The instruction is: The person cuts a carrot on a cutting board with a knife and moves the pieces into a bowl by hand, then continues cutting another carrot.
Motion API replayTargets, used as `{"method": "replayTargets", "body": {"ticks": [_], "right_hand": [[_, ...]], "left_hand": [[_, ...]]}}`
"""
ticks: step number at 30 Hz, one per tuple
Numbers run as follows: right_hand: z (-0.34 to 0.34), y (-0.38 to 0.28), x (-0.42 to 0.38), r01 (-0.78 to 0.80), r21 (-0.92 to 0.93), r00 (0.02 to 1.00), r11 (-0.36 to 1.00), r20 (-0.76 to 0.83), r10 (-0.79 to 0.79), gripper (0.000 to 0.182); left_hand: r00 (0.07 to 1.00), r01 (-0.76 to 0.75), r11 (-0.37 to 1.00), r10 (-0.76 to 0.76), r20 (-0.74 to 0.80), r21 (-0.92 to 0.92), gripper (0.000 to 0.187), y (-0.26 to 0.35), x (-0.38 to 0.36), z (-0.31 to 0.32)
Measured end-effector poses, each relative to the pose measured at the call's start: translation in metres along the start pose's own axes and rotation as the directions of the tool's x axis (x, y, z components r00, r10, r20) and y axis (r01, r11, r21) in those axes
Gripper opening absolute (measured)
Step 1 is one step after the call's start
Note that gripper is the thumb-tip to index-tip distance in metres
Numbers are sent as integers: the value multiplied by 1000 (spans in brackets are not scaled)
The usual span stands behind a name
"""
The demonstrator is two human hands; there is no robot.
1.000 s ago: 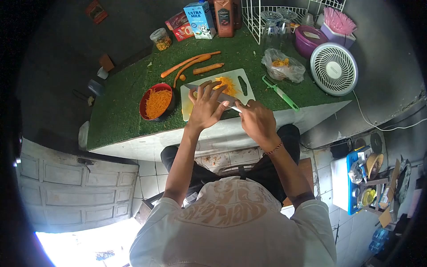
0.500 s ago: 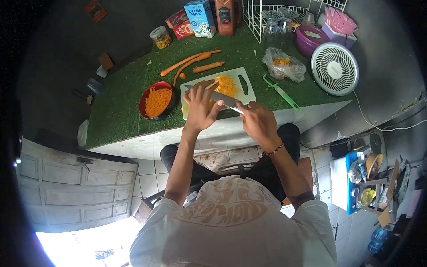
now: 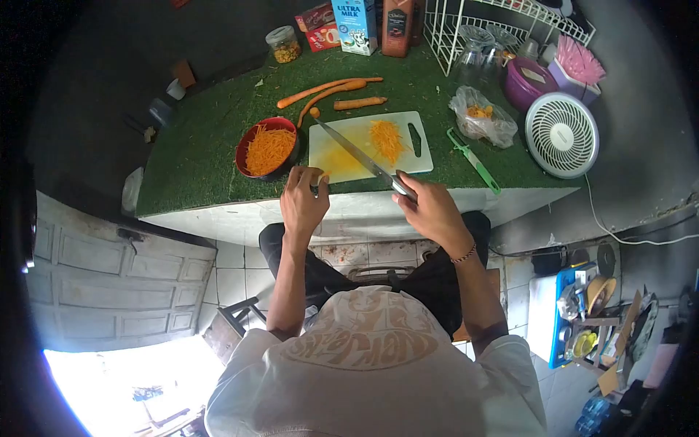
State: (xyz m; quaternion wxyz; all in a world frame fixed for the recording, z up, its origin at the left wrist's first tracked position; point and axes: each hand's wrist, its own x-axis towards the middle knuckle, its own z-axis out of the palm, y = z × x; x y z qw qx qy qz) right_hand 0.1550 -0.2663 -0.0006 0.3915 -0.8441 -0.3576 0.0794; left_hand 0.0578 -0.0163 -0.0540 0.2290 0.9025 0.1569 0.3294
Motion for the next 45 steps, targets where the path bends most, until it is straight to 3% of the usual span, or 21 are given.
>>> {"method": "replayTargets", "body": {"ticks": [5,8,11,14,17,24,29,32,33,38,45], "right_hand": [[9,5,5,-5,-82,994,997,108,14,28],[12,1,5,-106,-54,982,993,148,113,29],[10,-11,5,-316,68,920,946,265,288,25],[26,9,2,-23,27,994,999,107,20,26],[30,8,2,76,12,996,997,49,-77,25],[27,-6,7,-64,41,995,997,83,61,25],[21,-14,17,-53,-5,994,999,92,53,29],[11,-23,23,-178,3,969,984,177,174,33],[10,-22,23,-152,-23,972,988,178,154,34],[10,-18,21,-82,-74,983,994,161,93,35],[16,-15,16,-133,-10,977,991,168,133,33]], "left_hand": [[997,76,997,-76,19,-9,8,-2,4,10],[998,48,998,-49,27,33,12,2,6,13],[1000,13,995,-13,2,96,15,8,7,22],[997,37,992,-45,61,122,14,17,12,28],[992,58,998,-61,114,32,10,28,16,24],[993,-102,971,114,42,-217,18,-2,11,20],[984,-179,980,177,-31,-82,19,10,6,21],[982,-182,983,181,-50,-22,19,18,-2,26],[981,-182,983,181,-62,-11,19,19,-4,28],[975,-208,978,206,-86,-7,22,16,-7,31],[954,-293,955,290,-70,-40,24,7,-4,30]]}}
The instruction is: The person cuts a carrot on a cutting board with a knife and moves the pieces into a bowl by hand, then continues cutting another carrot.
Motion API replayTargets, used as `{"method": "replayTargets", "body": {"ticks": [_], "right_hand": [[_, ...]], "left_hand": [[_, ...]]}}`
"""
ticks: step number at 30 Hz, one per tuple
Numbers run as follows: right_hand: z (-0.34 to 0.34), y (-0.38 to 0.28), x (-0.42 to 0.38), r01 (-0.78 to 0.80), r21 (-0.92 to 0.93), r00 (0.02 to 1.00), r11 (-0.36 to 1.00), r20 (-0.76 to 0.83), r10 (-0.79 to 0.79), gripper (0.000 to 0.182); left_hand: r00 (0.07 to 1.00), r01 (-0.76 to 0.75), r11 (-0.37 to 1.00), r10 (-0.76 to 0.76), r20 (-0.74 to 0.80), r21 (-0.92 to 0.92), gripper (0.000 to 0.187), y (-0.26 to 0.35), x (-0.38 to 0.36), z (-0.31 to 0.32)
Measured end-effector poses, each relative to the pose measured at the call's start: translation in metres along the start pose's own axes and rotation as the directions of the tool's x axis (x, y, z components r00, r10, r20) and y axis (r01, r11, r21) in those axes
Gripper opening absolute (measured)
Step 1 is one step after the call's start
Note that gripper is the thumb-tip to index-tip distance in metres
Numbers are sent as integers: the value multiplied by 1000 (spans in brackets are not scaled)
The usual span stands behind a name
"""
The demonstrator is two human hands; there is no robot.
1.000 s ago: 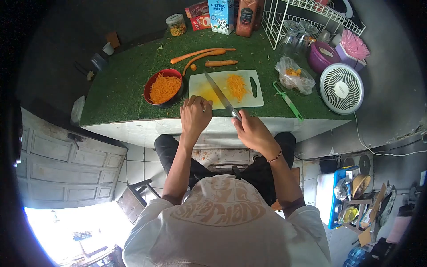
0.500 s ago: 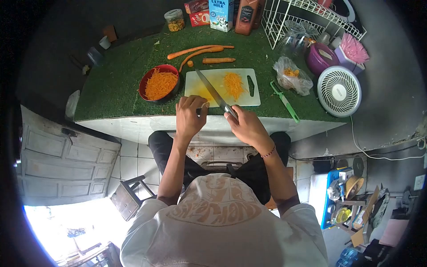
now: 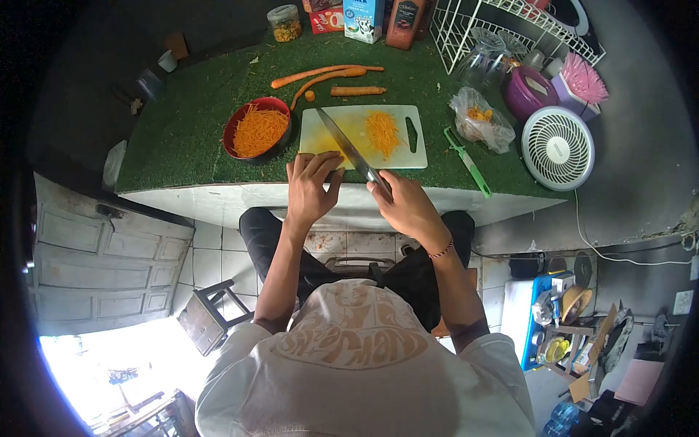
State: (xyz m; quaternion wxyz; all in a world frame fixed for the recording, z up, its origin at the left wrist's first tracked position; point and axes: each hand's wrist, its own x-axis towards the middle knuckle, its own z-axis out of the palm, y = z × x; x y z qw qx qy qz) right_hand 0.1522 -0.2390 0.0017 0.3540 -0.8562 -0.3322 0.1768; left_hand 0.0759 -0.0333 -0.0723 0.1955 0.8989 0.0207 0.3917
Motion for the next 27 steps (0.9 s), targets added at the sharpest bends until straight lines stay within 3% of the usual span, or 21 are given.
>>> {"method": "replayTargets", "body": {"ticks": [11,14,27], "right_hand": [[4,2,4,158,-49,986,986,-52,-161,31],[0,3,6,129,-75,991,989,-21,-131,35],[-3,-4,9,249,-215,963,944,-52,-266,26]], "left_hand": [[1000,-28,999,28,-4,-39,28,-8,-6,1],[1000,-30,999,30,-1,-46,29,-9,-6,1],[999,-30,999,29,-29,-28,28,-9,-8,6]]}}
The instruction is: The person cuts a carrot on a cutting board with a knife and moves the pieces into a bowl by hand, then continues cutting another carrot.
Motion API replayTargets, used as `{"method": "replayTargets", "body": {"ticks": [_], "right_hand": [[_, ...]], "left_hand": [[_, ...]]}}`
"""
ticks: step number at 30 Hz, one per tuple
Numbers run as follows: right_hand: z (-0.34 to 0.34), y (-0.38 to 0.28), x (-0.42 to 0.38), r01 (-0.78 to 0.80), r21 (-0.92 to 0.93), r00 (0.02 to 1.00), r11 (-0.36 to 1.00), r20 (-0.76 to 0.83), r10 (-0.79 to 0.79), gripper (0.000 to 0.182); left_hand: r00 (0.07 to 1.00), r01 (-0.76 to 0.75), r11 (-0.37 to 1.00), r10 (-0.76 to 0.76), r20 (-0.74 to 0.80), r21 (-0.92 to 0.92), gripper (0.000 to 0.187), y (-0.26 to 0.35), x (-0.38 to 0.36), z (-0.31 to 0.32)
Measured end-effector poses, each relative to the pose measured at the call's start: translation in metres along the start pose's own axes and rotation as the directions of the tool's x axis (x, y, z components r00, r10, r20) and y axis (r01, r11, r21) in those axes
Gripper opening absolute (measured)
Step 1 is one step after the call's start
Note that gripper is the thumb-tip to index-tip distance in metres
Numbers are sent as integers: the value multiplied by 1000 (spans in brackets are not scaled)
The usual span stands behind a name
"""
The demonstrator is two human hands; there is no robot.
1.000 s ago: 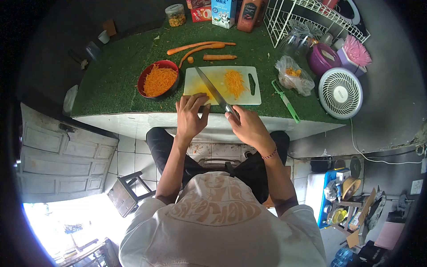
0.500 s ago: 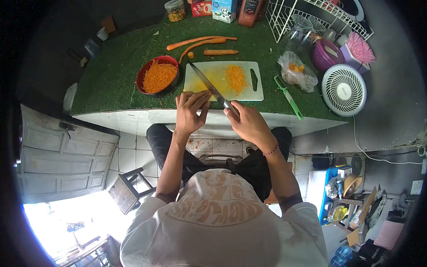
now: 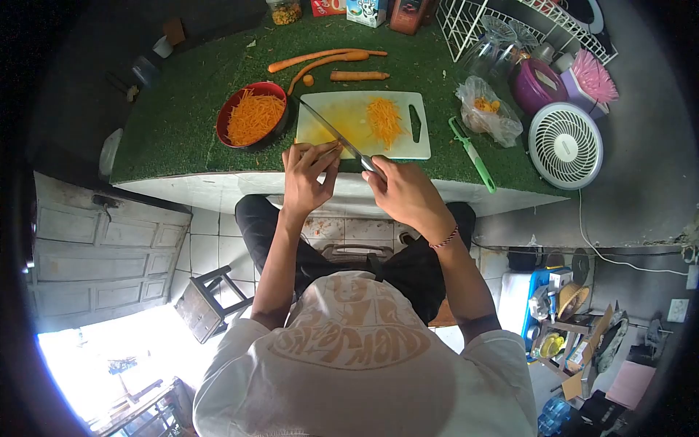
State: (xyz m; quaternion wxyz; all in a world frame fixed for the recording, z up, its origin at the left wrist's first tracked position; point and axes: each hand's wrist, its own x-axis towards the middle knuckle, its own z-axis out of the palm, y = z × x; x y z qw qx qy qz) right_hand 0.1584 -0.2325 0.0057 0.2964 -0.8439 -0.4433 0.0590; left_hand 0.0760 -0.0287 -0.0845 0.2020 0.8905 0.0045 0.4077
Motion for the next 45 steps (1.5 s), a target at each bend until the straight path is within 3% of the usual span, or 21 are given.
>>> {"method": "replayTargets", "body": {"ticks": [2,8,14,17,20,23,29,35,38,41,45], "right_hand": [[-1,-5,4,-48,-41,998,998,41,49,24],[17,18,17,-49,92,998,995,-27,52,25],[11,18,13,-192,170,979,967,108,175,27],[10,18,7,-96,166,995,981,48,90,28],[13,23,3,-16,142,1000,990,11,14,28],[7,16,4,-57,114,997,992,59,50,27],[15,10,1,8,43,999,999,-36,-7,21],[23,-12,-1,-29,-114,995,993,-94,19,18],[33,-12,6,17,-225,988,974,-144,-51,19],[38,-14,17,-75,-165,994,983,-97,60,20],[38,3,23,-78,7,992,997,-94,79,24]], "left_hand": [[1000,-3,1000,3,-6,6,28,0,-1,1],[999,-4,1000,3,-33,-7,27,-1,-3,3],[1000,-1,1000,2,-29,14,29,-1,-3,2],[1000,5,1000,-4,-29,28,29,1,-2,2],[999,8,1000,-7,-34,30,28,1,-1,2],[999,12,1000,-12,-31,27,27,2,-1,3],[1000,15,1000,-14,-25,21,26,2,-1,2],[999,14,1000,-13,-37,12,23,1,-1,3],[998,4,1000,-3,-58,11,22,1,-3,5],[998,-8,1000,9,-58,10,22,0,-3,3],[998,-17,1000,18,-61,24,23,0,-3,3]]}}
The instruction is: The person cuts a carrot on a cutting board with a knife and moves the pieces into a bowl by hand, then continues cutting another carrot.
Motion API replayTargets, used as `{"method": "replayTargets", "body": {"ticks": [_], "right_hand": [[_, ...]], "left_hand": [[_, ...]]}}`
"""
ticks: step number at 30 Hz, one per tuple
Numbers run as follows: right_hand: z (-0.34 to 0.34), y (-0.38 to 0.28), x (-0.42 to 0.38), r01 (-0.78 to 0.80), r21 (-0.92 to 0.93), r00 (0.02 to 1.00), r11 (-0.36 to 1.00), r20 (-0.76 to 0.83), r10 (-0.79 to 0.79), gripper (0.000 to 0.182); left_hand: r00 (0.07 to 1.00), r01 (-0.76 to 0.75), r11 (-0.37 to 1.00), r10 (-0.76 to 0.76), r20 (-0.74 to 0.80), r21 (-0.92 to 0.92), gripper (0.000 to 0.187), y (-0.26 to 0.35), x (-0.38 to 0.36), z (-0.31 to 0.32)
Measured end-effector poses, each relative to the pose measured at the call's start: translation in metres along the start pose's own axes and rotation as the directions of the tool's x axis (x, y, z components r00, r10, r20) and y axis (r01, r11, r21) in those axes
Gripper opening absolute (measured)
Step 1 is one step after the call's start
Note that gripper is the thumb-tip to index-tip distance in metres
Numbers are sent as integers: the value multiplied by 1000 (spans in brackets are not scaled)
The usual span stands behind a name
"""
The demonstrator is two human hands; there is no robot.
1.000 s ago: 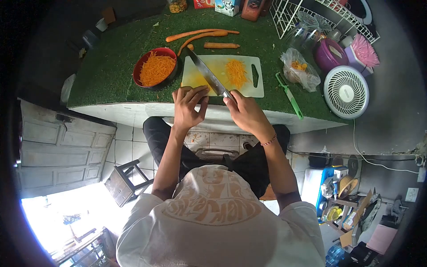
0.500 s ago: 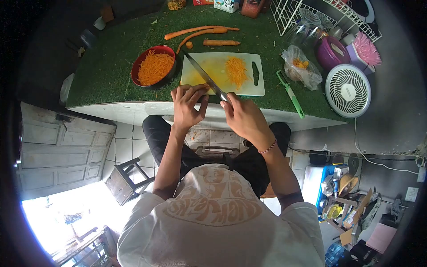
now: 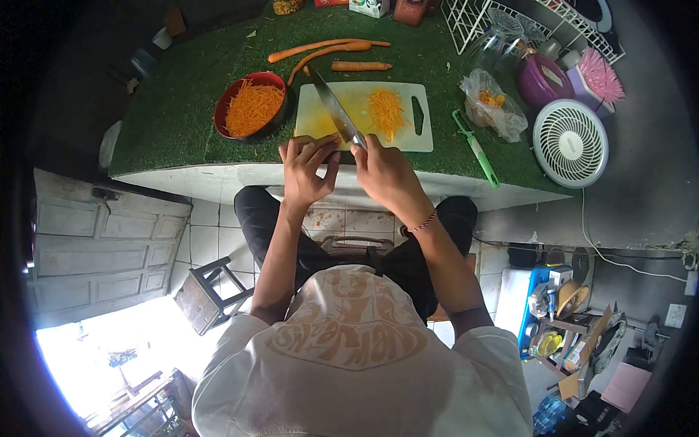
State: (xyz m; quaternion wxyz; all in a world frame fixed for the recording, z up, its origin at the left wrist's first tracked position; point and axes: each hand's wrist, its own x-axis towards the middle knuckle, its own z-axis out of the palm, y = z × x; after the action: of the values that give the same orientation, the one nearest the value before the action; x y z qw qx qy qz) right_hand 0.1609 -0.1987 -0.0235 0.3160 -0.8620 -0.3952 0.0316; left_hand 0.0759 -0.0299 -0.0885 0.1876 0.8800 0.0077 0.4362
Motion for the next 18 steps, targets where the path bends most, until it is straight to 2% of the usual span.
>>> {"method": "replayTargets", "body": {"ticks": [2,3,6,18], "right_hand": [[-4,6,0,-43,79,998,996,56,38,26],[-3,5,-2,-11,91,1000,996,21,9,28],[-11,-1,-9,-86,135,995,987,69,77,26],[-2,3,-20,89,138,996,986,-25,-86,20]], "left_hand": [[1000,-1,1000,1,3,0,23,-1,-1,1],[1000,0,1000,0,5,-1,23,-1,0,1],[1000,1,1000,-1,-3,2,23,0,0,1],[1000,-3,1000,3,-3,20,26,0,1,1]]}}
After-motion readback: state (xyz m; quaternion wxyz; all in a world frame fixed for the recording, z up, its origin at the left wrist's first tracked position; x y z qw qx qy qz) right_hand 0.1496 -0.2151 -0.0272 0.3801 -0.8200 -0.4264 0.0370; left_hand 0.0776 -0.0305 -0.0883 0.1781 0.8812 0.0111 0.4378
